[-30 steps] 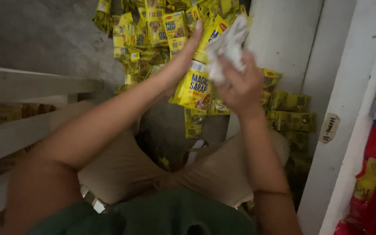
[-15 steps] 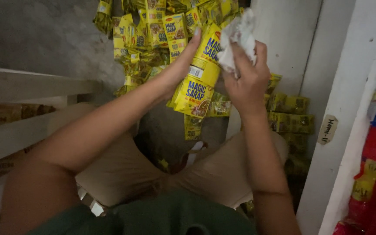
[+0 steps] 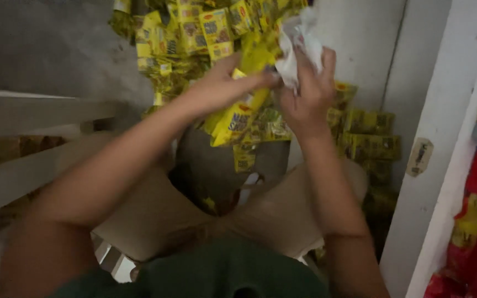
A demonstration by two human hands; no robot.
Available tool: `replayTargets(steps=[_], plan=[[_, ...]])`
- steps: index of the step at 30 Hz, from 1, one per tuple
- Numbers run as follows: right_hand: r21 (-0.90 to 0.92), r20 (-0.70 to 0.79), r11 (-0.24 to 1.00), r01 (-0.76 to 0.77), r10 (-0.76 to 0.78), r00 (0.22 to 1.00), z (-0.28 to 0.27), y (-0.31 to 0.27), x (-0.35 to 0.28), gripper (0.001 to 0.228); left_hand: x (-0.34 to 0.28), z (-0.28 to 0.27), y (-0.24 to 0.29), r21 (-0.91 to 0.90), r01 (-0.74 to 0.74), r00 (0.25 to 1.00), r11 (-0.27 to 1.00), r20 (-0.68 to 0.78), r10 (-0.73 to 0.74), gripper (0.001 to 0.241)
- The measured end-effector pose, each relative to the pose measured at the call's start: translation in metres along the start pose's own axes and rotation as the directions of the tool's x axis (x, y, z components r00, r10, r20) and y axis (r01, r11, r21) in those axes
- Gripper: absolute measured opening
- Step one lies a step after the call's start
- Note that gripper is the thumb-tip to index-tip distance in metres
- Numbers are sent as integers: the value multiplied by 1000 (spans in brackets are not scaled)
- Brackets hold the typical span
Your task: The person cleans and organizes seasoning packets by wiping each one with a cloth, then placing them onto a shelf.
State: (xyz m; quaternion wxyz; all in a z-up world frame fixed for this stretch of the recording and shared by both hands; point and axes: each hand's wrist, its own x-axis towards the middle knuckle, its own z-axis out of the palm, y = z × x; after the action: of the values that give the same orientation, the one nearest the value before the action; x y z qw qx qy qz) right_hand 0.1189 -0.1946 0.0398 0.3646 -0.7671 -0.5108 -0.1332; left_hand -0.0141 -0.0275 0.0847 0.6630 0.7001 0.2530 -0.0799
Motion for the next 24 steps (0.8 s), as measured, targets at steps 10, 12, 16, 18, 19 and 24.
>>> replayTargets(steps=[10, 12, 16, 18, 19, 24], plan=[[739, 638, -169, -652, 485, 598, 18, 1, 5, 40, 13, -13, -23, -672, -115, 992, 731, -109, 56, 43], [782, 603, -180, -597, 462, 650, 49, 36, -31, 45, 14, 3, -31, -624, -40, 998, 781, 14, 63, 47], [239, 572, 773, -587, 377, 729, 0, 13, 6, 47, 3, 10, -8, -618, 28, 998, 786, 62, 13, 56], [167, 438, 900, -402, 298, 848, -2, 19, 4, 49, 6, 1, -17, -627, -39, 999, 778, -28, 28, 61], [67, 316, 978, -197, 166, 934, -2, 22, 4, 55, 7, -3, -21, -629, -110, 991, 769, -125, 40, 66], [502, 695, 676, -540, 57, 716, 26, 2, -6, 64, 23, -7, -43, -474, -313, 948, 823, -203, 244, 81]])
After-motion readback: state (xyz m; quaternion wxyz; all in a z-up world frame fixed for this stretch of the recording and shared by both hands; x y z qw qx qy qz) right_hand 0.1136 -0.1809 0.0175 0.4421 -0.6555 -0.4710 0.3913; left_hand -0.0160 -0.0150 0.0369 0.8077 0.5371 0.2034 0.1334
